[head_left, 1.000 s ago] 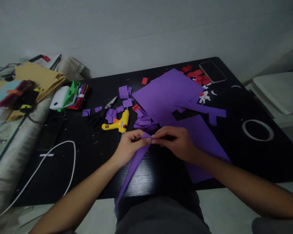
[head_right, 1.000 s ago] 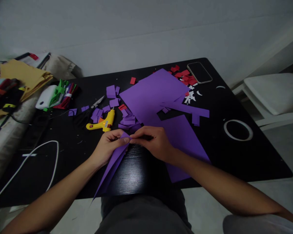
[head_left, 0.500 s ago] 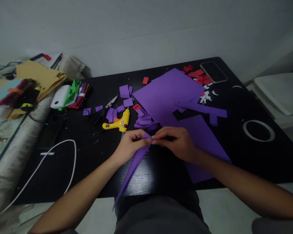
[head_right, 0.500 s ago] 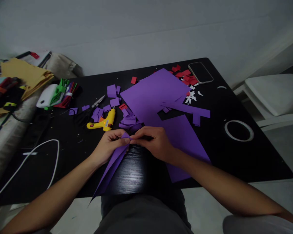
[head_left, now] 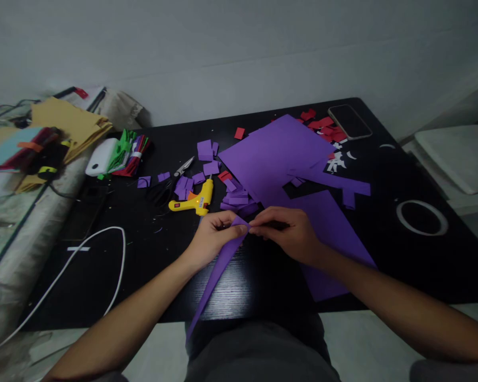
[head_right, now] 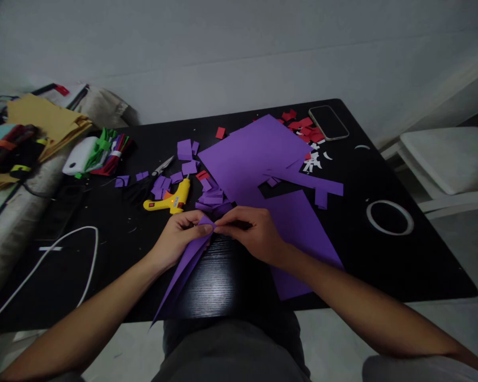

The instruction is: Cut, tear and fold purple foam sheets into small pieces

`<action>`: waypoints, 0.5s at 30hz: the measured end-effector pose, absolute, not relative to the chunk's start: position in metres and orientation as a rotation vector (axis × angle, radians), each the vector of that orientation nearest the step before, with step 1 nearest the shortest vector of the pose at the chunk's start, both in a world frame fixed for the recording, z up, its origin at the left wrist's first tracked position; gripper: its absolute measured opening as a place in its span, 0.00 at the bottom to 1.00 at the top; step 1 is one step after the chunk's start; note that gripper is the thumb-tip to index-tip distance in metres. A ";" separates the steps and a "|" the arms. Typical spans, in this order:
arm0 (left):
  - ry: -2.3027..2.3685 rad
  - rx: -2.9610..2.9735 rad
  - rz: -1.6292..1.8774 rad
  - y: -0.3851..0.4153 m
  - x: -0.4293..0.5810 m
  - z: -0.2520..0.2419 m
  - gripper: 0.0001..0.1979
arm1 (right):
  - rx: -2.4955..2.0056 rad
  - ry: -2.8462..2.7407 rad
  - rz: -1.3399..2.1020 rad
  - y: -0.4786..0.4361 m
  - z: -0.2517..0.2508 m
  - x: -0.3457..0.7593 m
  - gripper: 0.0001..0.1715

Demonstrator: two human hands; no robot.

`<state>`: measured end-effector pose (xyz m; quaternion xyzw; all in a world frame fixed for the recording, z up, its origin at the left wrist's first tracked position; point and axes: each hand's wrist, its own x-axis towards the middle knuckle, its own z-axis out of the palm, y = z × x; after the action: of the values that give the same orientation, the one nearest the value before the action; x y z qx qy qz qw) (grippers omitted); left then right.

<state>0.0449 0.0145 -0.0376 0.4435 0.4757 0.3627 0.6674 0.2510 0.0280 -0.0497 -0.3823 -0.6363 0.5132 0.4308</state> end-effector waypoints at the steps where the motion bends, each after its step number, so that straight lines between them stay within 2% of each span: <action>1: 1.075 0.998 0.817 0.014 0.045 -0.038 0.11 | -0.954 -1.584 1.284 0.028 -0.050 0.251 0.03; 5: 1.084 1.006 0.822 0.014 0.045 -0.038 0.12 | -1.013 -1.543 1.345 0.028 -0.048 0.250 0.05; 9: 1.093 1.006 0.835 0.015 0.045 -0.038 0.12 | -1.052 -1.469 1.555 0.028 -0.043 0.250 0.11; 15: 1.078 1.058 0.826 0.014 0.049 -0.038 0.12 | -1.012 -1.446 1.701 0.028 -0.040 0.249 0.13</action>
<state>0.0489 0.0138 -0.0379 0.4660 0.4747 0.3639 0.6520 0.2494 0.0277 -0.0403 -0.3883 -0.5551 0.6531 0.3384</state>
